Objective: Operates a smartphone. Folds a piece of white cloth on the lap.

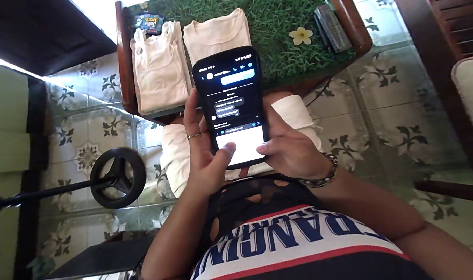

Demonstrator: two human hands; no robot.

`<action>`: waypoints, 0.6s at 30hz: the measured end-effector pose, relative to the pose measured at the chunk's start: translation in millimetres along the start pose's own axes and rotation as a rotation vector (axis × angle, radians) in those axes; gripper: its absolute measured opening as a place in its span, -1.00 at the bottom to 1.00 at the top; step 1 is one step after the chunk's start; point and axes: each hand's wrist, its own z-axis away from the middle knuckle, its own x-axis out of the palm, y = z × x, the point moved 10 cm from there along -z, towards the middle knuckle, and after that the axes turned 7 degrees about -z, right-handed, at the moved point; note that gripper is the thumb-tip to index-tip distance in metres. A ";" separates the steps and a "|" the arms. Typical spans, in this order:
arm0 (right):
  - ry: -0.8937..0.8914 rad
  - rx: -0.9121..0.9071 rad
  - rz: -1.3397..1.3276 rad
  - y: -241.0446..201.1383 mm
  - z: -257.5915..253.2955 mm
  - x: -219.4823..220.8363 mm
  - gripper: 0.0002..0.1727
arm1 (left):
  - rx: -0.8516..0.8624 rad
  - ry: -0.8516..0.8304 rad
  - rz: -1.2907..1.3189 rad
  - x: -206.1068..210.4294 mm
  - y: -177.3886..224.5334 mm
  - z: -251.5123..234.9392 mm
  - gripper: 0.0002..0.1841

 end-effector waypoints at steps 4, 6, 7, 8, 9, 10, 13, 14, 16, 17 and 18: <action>0.000 -0.011 -0.007 -1.0 0.1 0.2 -0.13 | -0.024 -0.014 -0.001 2.4 -1.0 1.7 0.03; -0.004 -0.009 -0.008 -1.2 0.3 0.6 -0.12 | -0.035 -0.005 -0.013 2.3 -2.0 2.2 0.04; -0.006 -0.005 -0.005 -1.1 0.3 0.9 -0.11 | -0.035 -0.004 -0.020 2.2 -2.2 2.2 0.04; -0.010 -0.004 -0.004 -1.0 0.3 1.0 -0.10 | -0.035 -0.003 -0.022 2.2 -2.5 2.2 0.04; -0.012 -0.005 -0.003 -0.9 0.2 0.9 -0.09 | -0.037 0.000 -0.025 2.2 -2.7 2.2 0.05; -0.013 -0.005 -0.001 -0.8 0.2 0.8 -0.09 | -0.038 0.007 -0.026 2.1 -2.7 2.0 0.06; -0.010 0.000 -0.002 0.0 0.4 0.7 -0.06 | -0.033 0.022 -0.034 2.4 -2.2 1.4 0.08; -0.009 -0.002 0.001 0.4 0.5 0.7 -0.05 | -0.026 0.028 -0.042 2.4 -1.8 1.2 0.08; -0.017 -0.003 0.006 1.1 0.4 0.6 -0.04 | -0.015 0.036 -0.072 2.4 -1.2 0.7 0.08; -0.021 -0.004 0.009 1.2 0.3 0.6 -0.04 | -0.015 0.043 -0.087 2.2 -1.0 0.5 0.07; -0.022 -0.005 0.014 1.2 0.4 0.5 -0.03 | -0.018 0.049 -0.097 2.1 -1.0 0.4 0.07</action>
